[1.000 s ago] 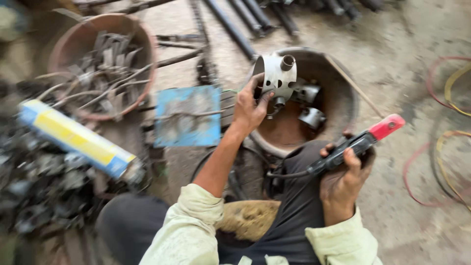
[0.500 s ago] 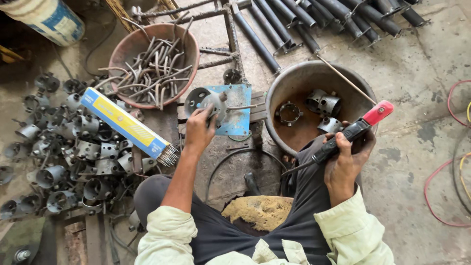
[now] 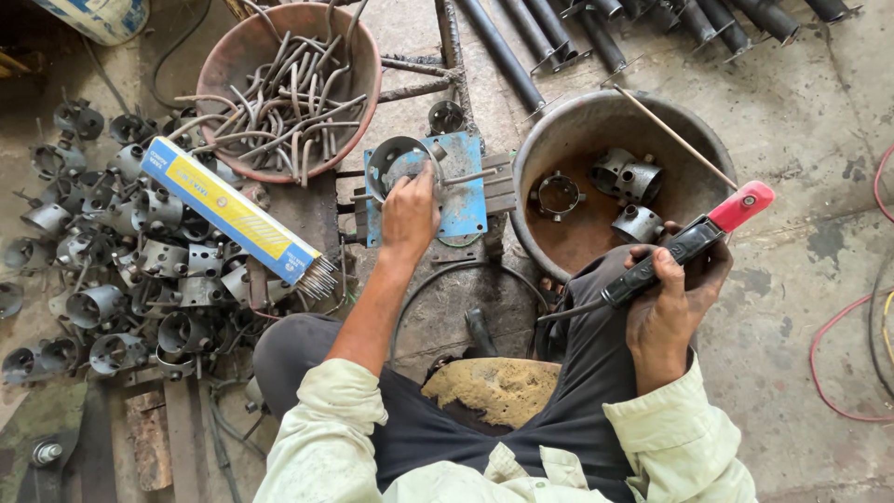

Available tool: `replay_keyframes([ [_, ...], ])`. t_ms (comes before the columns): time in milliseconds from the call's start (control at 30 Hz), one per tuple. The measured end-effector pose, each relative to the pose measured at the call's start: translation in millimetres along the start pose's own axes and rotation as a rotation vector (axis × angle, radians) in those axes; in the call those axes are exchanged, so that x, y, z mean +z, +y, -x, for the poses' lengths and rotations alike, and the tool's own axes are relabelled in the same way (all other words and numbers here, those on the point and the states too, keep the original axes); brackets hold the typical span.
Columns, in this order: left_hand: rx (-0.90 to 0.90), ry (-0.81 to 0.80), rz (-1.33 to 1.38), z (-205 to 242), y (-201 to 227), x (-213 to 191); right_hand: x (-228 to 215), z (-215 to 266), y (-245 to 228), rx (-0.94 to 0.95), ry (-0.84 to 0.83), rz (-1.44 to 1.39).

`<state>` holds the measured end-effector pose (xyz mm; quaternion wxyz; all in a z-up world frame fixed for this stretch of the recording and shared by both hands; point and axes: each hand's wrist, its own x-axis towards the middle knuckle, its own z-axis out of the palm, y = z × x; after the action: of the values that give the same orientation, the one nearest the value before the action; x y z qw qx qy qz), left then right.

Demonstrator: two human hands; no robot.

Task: The person uses a welding rod to join metal cylindrical components together on a blue fabrication plate, holding the parts by hand and picking up additional small metal rods from a nearby bin.

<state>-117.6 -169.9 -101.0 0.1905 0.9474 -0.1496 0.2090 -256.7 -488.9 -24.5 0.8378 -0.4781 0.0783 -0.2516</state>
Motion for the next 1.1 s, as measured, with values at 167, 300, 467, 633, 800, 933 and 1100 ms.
replay_keyframes([
  [167, -0.08, -0.027, -0.003, -8.3, -0.7, 30.8, 2.8, 2.9, -0.9, 0.013, 0.002, 0.015],
  [300, -0.195, -0.105, 0.086, -29.4, 18.6, 6.8, 4.0, 2.1, 0.6, -0.008, -0.011, 0.056],
  [467, -0.402, -0.029, 0.378, -37.5, -9.0, -66.7, -4.1, -2.9, 3.9, -0.015, 0.008, 0.056],
  [633, -0.497, -0.179, 0.344, -23.4, -43.6, -102.3, -10.3, -6.7, 6.6, -0.03, -0.012, 0.053],
  [800, -0.53, -0.48, 0.163, -26.0, -14.3, -54.8, 0.0, -5.1, 0.4, -0.035, 0.008, 0.039],
  [933, -0.613, -0.451, 0.159, -46.1, -11.4, -45.0, 24.1, -3.6, -9.3, 0.014, -0.005, 0.056],
  [1100, -0.689, -0.531, 0.142, -56.6, -6.6, -51.9, 44.6, -8.1, -0.2, 0.0, -0.155, 0.068],
])
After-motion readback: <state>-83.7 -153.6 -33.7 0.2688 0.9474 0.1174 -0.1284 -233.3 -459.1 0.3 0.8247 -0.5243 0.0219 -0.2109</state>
